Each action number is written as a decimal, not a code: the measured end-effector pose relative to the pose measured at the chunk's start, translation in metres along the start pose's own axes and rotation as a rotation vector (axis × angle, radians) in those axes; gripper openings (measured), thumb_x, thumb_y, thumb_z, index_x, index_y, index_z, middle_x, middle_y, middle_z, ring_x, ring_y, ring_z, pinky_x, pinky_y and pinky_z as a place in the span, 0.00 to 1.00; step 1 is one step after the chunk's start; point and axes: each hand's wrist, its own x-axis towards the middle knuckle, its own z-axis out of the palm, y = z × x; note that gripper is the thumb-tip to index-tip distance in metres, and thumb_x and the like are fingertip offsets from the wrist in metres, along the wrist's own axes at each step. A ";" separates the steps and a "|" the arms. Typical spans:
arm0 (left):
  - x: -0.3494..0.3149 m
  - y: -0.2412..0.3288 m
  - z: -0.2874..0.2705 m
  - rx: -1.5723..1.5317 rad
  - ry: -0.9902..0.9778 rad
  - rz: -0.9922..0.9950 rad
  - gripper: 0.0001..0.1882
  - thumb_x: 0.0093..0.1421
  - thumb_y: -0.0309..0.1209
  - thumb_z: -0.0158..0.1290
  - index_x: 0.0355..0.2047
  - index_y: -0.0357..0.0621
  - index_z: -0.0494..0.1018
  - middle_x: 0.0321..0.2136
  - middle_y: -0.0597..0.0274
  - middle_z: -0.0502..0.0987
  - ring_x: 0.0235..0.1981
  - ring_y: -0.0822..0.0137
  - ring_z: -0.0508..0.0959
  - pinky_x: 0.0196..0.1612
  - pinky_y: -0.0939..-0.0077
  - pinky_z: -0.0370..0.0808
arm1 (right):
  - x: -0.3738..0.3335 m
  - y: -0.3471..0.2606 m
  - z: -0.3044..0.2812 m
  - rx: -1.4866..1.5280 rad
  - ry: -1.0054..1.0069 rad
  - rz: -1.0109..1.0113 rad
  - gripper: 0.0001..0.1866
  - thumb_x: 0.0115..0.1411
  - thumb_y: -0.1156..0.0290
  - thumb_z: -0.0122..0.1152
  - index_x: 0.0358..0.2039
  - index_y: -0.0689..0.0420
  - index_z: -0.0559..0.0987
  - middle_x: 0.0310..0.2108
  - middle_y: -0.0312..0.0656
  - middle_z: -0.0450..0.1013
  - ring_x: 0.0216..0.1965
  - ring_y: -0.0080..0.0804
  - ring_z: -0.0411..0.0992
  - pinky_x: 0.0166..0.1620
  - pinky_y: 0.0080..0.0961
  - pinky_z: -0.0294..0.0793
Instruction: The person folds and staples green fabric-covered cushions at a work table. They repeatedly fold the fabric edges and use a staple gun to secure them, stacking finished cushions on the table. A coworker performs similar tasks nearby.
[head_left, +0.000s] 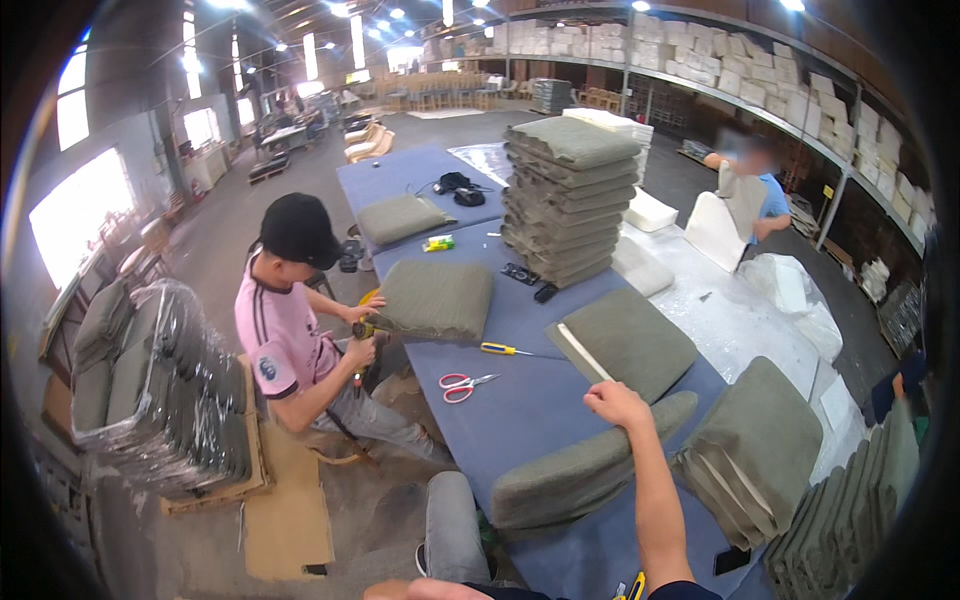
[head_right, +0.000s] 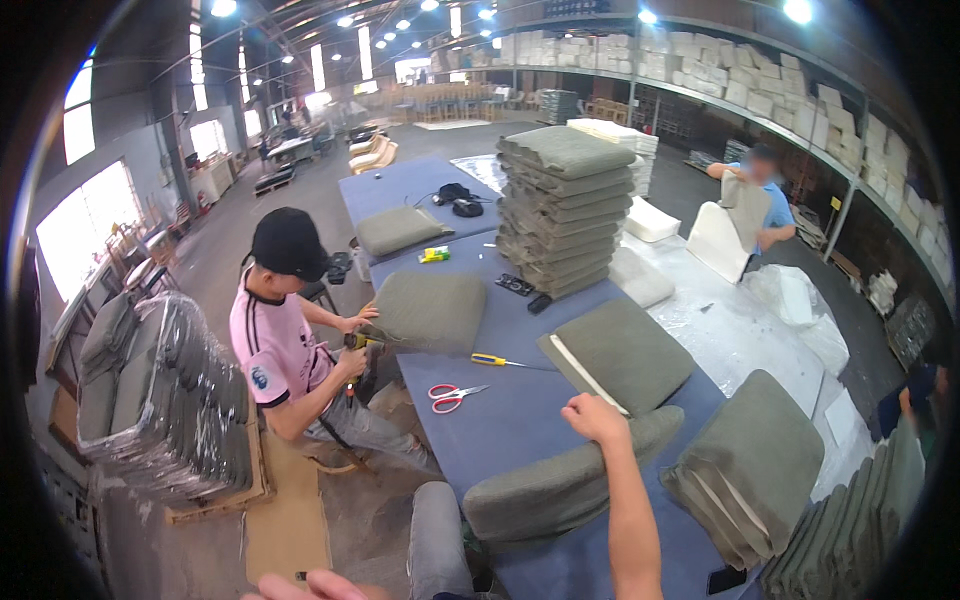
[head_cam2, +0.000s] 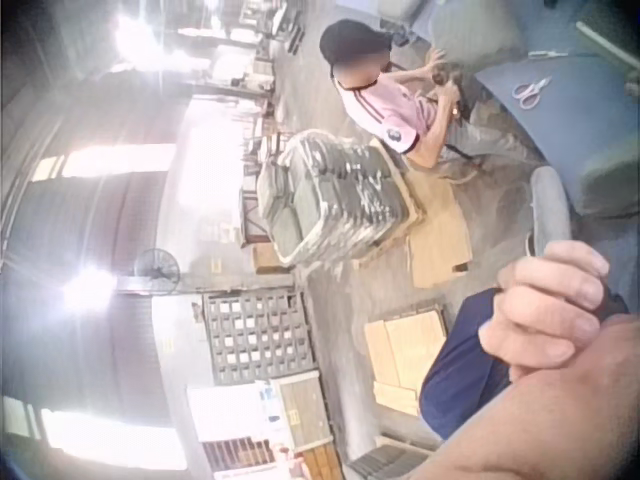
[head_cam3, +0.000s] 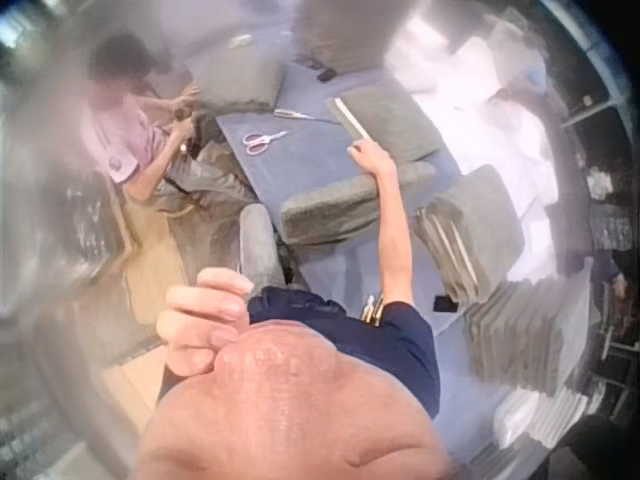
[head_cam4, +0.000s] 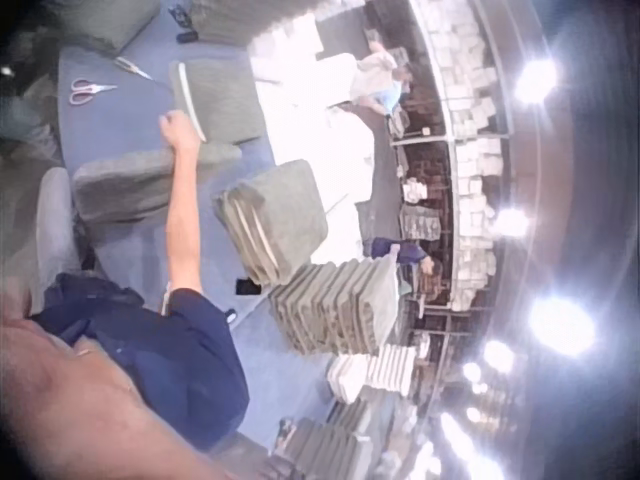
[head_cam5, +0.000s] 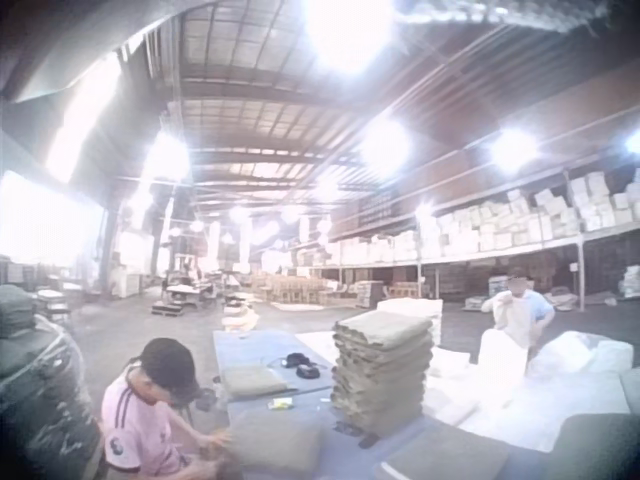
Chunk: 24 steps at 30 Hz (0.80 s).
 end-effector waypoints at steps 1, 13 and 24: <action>0.000 0.002 0.009 0.001 0.052 -0.023 0.16 0.69 0.40 0.50 0.49 0.46 0.76 0.38 0.57 0.72 0.40 0.51 0.74 0.38 0.48 0.78 | 0.006 0.007 0.002 -0.021 -0.026 -0.019 0.19 0.63 0.53 0.57 0.39 0.54 0.86 0.38 0.53 0.83 0.43 0.55 0.80 0.48 0.49 0.78; -0.018 0.006 0.007 -0.028 -0.160 -0.109 0.09 0.63 0.32 0.56 0.36 0.37 0.75 0.33 0.51 0.74 0.33 0.54 0.74 0.35 0.52 0.81 | 0.038 0.020 0.018 -0.028 -0.105 -0.041 0.20 0.63 0.53 0.57 0.33 0.56 0.86 0.31 0.43 0.84 0.35 0.39 0.81 0.43 0.38 0.78; -0.012 -0.013 -0.016 -0.452 -0.110 -0.301 0.07 0.67 0.29 0.57 0.34 0.39 0.78 0.34 0.48 0.80 0.34 0.52 0.79 0.40 0.53 0.83 | 0.060 0.021 0.019 0.188 -0.143 0.029 0.17 0.62 0.57 0.57 0.31 0.55 0.87 0.30 0.42 0.84 0.36 0.37 0.83 0.45 0.37 0.80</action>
